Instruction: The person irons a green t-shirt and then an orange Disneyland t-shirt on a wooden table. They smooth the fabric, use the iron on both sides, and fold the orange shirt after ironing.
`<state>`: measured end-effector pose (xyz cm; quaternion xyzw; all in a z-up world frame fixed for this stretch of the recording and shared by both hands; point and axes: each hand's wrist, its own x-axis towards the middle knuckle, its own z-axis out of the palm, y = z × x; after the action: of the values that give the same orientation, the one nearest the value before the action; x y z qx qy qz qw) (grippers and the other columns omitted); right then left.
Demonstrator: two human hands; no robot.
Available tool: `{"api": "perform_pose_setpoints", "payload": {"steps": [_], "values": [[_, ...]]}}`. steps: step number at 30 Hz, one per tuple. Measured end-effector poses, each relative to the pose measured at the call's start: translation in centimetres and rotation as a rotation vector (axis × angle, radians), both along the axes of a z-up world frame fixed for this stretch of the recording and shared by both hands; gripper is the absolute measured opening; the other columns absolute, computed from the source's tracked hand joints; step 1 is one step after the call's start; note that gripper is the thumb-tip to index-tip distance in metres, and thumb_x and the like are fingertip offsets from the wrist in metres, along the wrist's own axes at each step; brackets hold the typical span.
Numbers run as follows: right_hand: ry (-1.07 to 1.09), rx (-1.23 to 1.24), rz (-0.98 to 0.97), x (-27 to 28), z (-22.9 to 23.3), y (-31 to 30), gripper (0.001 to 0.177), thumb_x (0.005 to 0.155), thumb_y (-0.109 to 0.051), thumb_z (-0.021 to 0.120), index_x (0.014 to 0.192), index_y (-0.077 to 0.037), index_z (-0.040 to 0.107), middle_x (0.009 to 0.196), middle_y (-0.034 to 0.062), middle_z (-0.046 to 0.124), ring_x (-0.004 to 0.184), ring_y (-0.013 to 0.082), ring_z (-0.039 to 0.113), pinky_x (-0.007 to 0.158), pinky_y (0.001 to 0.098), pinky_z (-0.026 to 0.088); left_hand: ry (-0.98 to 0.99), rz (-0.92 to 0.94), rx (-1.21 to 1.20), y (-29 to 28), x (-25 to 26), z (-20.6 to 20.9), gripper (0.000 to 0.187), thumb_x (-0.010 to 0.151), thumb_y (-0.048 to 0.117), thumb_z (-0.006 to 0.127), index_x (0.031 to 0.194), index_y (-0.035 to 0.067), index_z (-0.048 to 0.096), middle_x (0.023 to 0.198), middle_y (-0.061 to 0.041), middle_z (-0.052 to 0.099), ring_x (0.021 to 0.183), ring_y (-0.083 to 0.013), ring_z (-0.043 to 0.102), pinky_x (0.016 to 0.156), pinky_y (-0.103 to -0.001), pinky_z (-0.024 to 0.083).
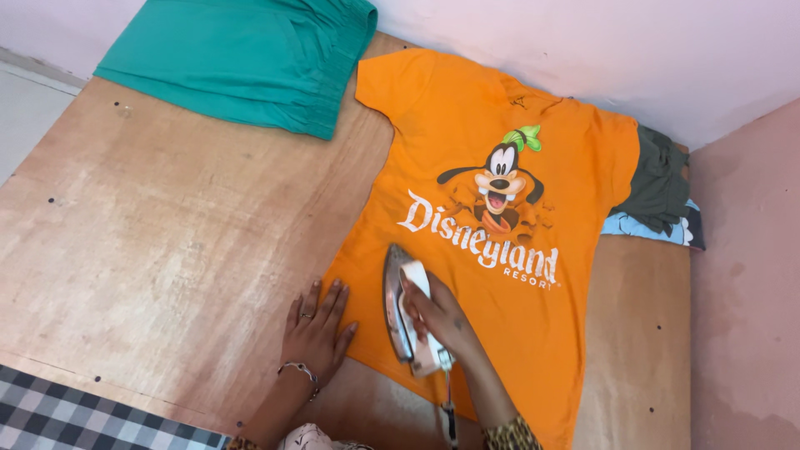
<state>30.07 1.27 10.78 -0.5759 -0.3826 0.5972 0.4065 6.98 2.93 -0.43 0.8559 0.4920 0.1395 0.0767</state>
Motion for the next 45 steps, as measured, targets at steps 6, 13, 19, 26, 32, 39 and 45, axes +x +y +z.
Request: {"api": "perform_pose_setpoints", "payload": {"steps": [6, 13, 19, 26, 32, 39, 45], "values": [[0.012, 0.044, -0.093, -1.2, -1.5, 5.4, 0.03, 0.105, -0.029, 0.053, 0.117, -0.002, 0.049, 0.065, -0.0012, 0.046, 0.046, 0.0075, 0.043, 0.04, 0.0269, 0.04, 0.034, 0.079, -0.035, -0.8, -0.3, -0.6, 0.07, 0.096, 0.047, 0.041, 0.156, 0.013, 0.028, 0.163, -0.004, 0.027, 0.152, -0.0277, 0.018, 0.12, -0.05, 0.012], [0.033, 0.156, -0.226, -1.4, -4.0, 13.6, 0.027, 0.103, -0.03, 0.055, 0.101, -0.004, 0.052, 0.062, 0.0016, 0.047, 0.046, 0.0106, 0.045, 0.039, 0.0299, 0.041, 0.077, 0.094, -0.097, -0.9, -0.2, -0.2, 0.07, 0.096, 0.048, 0.04, 0.156, 0.013, 0.027, 0.163, -0.003, 0.026, 0.152, -0.0278, 0.017, 0.119, -0.051, 0.011], [0.105, 0.128, -0.173, -0.8, -5.8, 13.4, 0.03, 0.104, -0.032, 0.055, 0.099, -0.002, 0.053, 0.065, 0.0035, 0.052, 0.047, 0.012, 0.051, 0.041, 0.0311, 0.046, 0.039, 0.097, -0.047, -1.3, -0.2, -0.2, 0.068, 0.097, 0.046, 0.039, 0.156, 0.013, 0.03, 0.164, -0.003, 0.028, 0.153, -0.0278, 0.019, 0.122, -0.05, 0.012], [0.046, 0.036, 0.005, -4.9, -3.0, 3.7, 0.024, 0.104, -0.025, 0.053, 0.111, -0.003, 0.052, 0.066, 0.0005, 0.049, 0.044, 0.0091, 0.047, 0.038, 0.0288, 0.043, 0.07, 0.121, -0.141, -0.8, -0.1, -0.4, 0.074, 0.095, 0.041, 0.039, 0.157, 0.007, 0.02, 0.164, -0.01, 0.023, 0.153, -0.0254, 0.015, 0.121, -0.048, 0.011], [0.007, 0.062, -0.086, -5.7, -1.7, 6.1, 0.025, 0.102, -0.027, 0.052, 0.12, -0.009, 0.05, 0.063, 0.0002, 0.048, 0.042, 0.0089, 0.045, 0.038, 0.0281, 0.042, 0.06, 0.125, -0.149, -0.5, -0.1, -0.2, 0.077, 0.094, 0.041, 0.04, 0.157, 0.004, 0.018, 0.163, -0.013, 0.023, 0.153, -0.0253, 0.015, 0.121, -0.048, 0.01], [0.126, 0.089, -0.139, -4.9, -3.7, 9.7, 0.026, 0.105, -0.03, 0.054, 0.106, -0.005, 0.049, 0.064, -0.0006, 0.046, 0.046, 0.0082, 0.045, 0.04, 0.0279, 0.042, 0.016, 0.109, -0.109, -0.8, -0.3, -0.4, 0.075, 0.095, 0.039, 0.04, 0.157, 0.003, 0.02, 0.165, -0.014, 0.024, 0.153, -0.027, 0.017, 0.12, -0.048, 0.011], [0.105, 0.056, 0.135, -4.2, -2.9, 4.7, 0.02, 0.105, -0.025, 0.052, 0.104, -0.006, 0.05, 0.067, -0.0006, 0.047, 0.048, 0.0079, 0.045, 0.041, 0.0268, 0.042, 0.022, 0.191, -0.053, -2.4, -0.8, -0.8, 0.072, 0.097, 0.043, 0.039, 0.157, 0.004, 0.025, 0.163, -0.013, 0.028, 0.153, -0.0257, 0.021, 0.121, -0.051, 0.012]]}}
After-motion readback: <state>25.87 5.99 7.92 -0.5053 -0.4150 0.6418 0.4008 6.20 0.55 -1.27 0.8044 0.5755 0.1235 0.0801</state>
